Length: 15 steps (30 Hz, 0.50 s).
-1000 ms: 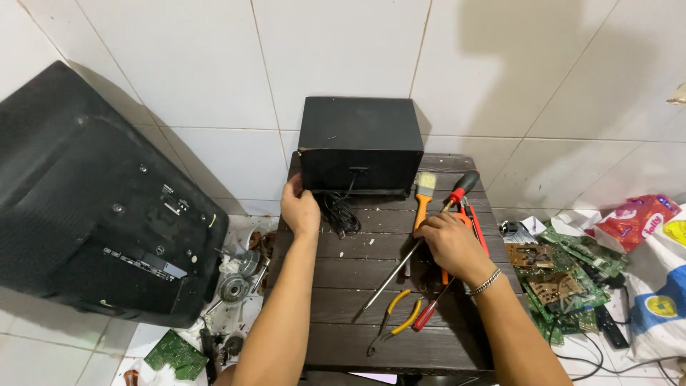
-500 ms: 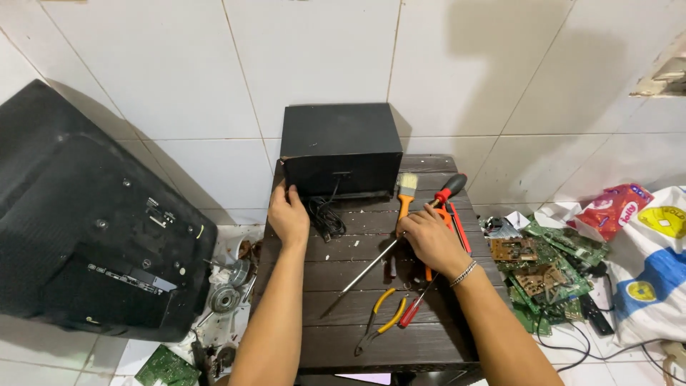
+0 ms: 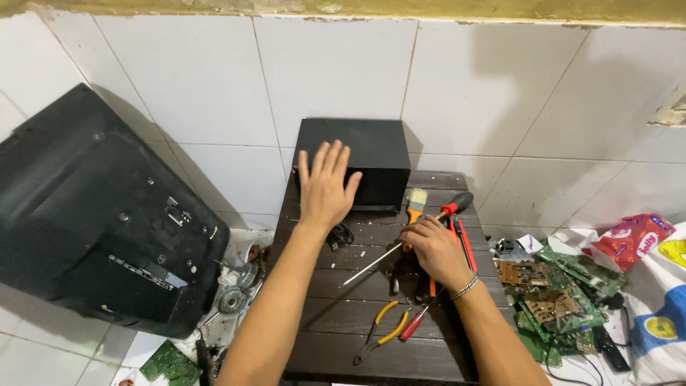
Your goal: Assembling and repairing a speaker box by soldering wires to circuit boards and installing components into the housing.
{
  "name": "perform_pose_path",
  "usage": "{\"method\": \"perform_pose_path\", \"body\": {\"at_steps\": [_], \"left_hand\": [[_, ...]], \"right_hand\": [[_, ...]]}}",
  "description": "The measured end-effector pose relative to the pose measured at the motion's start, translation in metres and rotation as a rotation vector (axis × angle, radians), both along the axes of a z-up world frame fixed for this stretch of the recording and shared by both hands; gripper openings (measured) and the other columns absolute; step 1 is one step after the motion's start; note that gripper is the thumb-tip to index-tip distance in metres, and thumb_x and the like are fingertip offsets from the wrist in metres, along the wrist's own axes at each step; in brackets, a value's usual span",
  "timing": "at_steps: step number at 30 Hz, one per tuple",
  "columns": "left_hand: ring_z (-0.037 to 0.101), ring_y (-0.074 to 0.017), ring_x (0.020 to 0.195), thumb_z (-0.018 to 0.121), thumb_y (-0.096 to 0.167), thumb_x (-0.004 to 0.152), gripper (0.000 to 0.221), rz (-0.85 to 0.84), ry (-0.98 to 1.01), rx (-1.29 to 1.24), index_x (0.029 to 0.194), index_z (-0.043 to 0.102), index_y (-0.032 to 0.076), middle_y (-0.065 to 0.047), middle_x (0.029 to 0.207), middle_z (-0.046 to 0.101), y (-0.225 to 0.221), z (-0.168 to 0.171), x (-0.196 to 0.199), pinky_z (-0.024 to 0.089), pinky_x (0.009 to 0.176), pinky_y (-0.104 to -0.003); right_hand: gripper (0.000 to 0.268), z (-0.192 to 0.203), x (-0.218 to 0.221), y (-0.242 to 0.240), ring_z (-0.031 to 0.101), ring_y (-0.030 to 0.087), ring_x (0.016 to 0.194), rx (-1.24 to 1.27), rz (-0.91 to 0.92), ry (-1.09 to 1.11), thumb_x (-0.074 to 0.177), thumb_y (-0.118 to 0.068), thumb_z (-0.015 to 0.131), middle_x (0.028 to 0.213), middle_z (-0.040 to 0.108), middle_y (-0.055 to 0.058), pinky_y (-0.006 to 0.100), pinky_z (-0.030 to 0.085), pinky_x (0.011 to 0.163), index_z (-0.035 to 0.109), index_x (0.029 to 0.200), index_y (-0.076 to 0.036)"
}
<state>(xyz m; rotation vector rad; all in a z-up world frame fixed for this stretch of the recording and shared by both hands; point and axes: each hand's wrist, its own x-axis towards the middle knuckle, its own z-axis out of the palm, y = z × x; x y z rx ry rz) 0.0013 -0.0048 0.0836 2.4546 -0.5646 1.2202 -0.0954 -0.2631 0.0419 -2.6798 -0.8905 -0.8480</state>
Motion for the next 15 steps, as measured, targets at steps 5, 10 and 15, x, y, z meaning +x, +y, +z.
{"method": "perform_pose_path", "body": {"at_steps": [5, 10, 15], "left_hand": [[0.053, -0.0324, 0.135, 0.042, 0.057, 0.106, 0.058, 0.071, 0.078, 0.104, 0.141, 0.06, 0.015, -0.011, 0.14, 0.063, 0.06, 0.002, 0.027, 0.025, 0.116, -0.064], [0.04, -0.0429, 0.143, 0.038, 0.057, 0.11, 0.064, 0.287, 0.245, -0.282, 0.142, 0.059, 0.006, -0.022, 0.15, 0.052, 0.076, 0.016, 0.023, 0.024, 0.112, -0.071], [0.046, -0.0441, 0.138, 0.07, 0.05, 0.092, 0.059, 0.225, 0.16, -0.139, 0.13, 0.065, 0.005, -0.023, 0.14, 0.056, -0.011, 0.039, 0.028, 0.037, 0.105, -0.07]], "right_hand": [[0.014, 0.008, 0.004, -0.003, 0.069, 0.022, 0.111, 0.071, 0.021, -0.039, 0.09, -0.011, 0.067, 0.101, 0.074, -0.001, 0.046, 0.044, 0.112, 0.072, 0.098, -0.022], [0.016, 0.023, -0.008, 0.002, 0.069, 0.024, 0.109, 0.208, 0.038, -0.089, 0.094, -0.007, 0.065, 0.103, 0.073, -0.001, 0.044, 0.047, 0.109, 0.072, 0.1, -0.019], [0.016, 0.046, -0.022, 0.014, 0.072, 0.027, 0.105, 0.373, 0.122, -0.237, 0.099, -0.004, 0.058, 0.101, 0.074, 0.001, 0.045, 0.053, 0.105, 0.07, 0.093, -0.013]]}}
